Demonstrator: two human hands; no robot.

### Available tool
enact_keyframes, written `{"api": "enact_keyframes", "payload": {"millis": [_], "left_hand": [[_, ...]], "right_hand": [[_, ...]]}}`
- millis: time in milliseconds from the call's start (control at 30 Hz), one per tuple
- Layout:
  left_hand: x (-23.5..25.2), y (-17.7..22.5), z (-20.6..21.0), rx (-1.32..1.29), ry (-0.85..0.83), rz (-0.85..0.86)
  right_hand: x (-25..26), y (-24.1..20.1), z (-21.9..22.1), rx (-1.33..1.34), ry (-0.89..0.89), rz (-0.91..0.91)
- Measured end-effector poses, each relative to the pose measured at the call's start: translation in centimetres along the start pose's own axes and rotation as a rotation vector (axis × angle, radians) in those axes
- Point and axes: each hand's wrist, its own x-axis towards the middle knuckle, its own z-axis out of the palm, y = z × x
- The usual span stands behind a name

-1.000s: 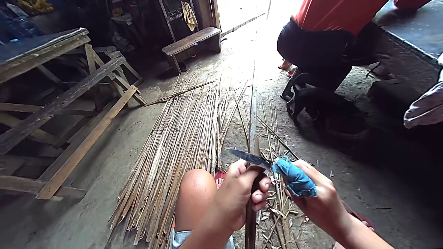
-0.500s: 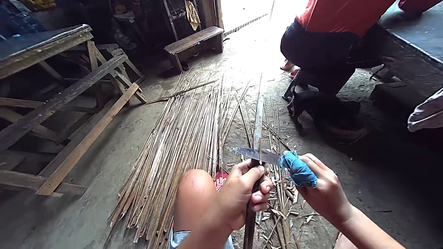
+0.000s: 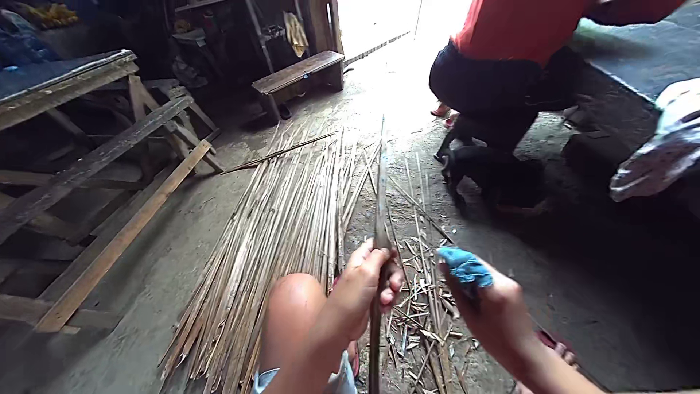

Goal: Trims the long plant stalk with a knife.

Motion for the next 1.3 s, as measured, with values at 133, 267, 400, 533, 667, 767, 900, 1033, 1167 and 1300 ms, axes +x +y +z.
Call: {"api": "enact_keyframes", "payload": {"millis": [133, 267, 400, 533, 667, 767, 900, 1033, 1167, 1300], "left_hand": [[1.5, 0.3, 1.4, 0.097, 0.038, -0.010], [3.4, 2.0, 3.7, 0.212, -0.062, -0.074], [5.6, 1.9, 5.9, 0.223, -0.082, -0.114], [5.5, 0.6, 6.3, 0.121, -0.132, -0.216], [5.1, -0.5, 6.5, 0.121, -0.132, -0.183], [5.6, -1.3, 6.7, 0.111, -0.138, -0.073], [5.5, -1.7, 6.9, 0.142, -0.146, 0.000], [5.5, -1.6, 7.4, 0.112, -0.168, -0.009], [6.1, -1.4, 7.7, 0.082, -0.171, -0.018], [6.4, -1.2, 7.6, 0.038, -0.165, -0.050]], "right_hand": [[-0.4, -0.3, 0.6, 0.040, 0.017, -0.026], [0.8, 0.5, -0.8, 0.052, 0.149, -0.012], [2.1, 1.6, -2.5, 0.086, 0.199, 0.158], [1.4, 2.2, -2.5, 0.081, 0.065, 0.416], [-0.3, 2.8, -1.6, 0.033, 0.040, 0.298], [-1.5, 3.6, -0.9, 0.109, 0.162, 0.225], [-1.8, 4.3, -0.1, 0.199, 0.231, 0.176], [-2.0, 4.7, 0.9, 0.203, 0.201, 0.191], [-2.5, 5.1, 1.5, 0.192, 0.163, 0.166], [-2.7, 5.5, 1.8, 0.162, 0.139, 0.147]]}}
